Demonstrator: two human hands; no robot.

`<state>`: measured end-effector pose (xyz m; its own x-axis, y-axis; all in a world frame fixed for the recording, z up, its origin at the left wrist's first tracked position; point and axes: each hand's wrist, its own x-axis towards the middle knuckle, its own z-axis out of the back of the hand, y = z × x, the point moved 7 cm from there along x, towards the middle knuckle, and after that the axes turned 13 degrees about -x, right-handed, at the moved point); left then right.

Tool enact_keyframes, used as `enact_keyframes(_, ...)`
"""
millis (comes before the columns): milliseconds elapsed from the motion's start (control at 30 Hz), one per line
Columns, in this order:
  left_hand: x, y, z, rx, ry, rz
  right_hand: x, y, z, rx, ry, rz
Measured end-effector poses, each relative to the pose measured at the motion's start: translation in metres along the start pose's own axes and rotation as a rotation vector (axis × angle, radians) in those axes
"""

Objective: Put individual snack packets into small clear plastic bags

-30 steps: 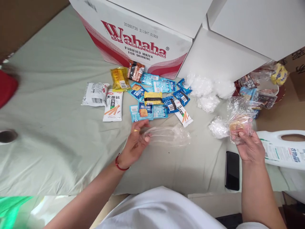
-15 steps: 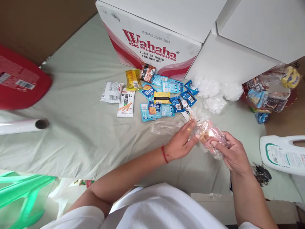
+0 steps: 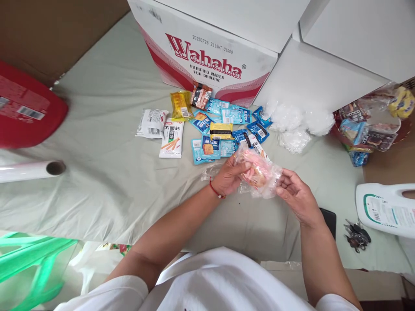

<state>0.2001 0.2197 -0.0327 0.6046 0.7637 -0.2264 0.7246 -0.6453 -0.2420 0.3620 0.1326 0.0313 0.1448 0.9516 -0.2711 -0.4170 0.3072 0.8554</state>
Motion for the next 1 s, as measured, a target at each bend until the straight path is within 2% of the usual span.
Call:
enact_keyframes(100, 0.005, -0.014, 0.015, -0.152, -0.087, -0.011, -0.004, -0.02, 0.011, -0.139, -0.093, -0.073)
enact_keyframes(167, 0.007, -0.018, 0.021, -0.223, -0.12, -0.016, -0.011, -0.02, 0.016, -0.152, -0.246, -0.073)
enact_keyframes(267, 0.008, -0.016, 0.021, -0.251, -0.104, -0.011, -0.029, 0.004, 0.013, -0.05, -0.534, 0.092)
enact_keyframes(333, 0.007, -0.015, 0.017, -0.24, -0.069, -0.025, -0.038, 0.023, 0.002, -0.05, -0.636, 0.186)
enact_keyframes(400, 0.006, -0.014, 0.014, -0.211, -0.047, -0.046, -0.034, 0.032, -0.012, -0.101, -0.577, 0.167)
enact_keyframes(467, 0.005, -0.014, 0.013, -0.171, -0.041, -0.051, -0.023, 0.029, -0.023, -0.113, -0.439, 0.084)
enact_keyframes(533, 0.005, -0.016, 0.012, -0.135, -0.036, -0.061, -0.012, 0.024, -0.022, -0.097, -0.372, 0.046)
enact_keyframes(567, 0.005, -0.017, 0.012, -0.121, -0.033, -0.074, -0.008, 0.024, -0.017, -0.112, -0.406, 0.062)
enact_keyframes(667, 0.004, -0.017, 0.007, -0.065, 0.0, -0.081, -0.001, 0.036, 0.003, -0.282, -0.644, 0.179)
enact_keyframes(733, 0.003, -0.014, 0.001, -0.03, 0.047, -0.044, 0.009, 0.042, 0.004, -0.351, -0.701, 0.221)
enact_keyframes(833, 0.002, -0.016, -0.004, -0.017, 0.088, -0.046, 0.029, 0.044, -0.01, -0.333, -0.544, 0.27)
enact_keyframes(1000, 0.003, -0.034, -0.002, 0.004, 0.063, -0.148, 0.034, 0.042, -0.031, -0.275, -0.223, 0.537)
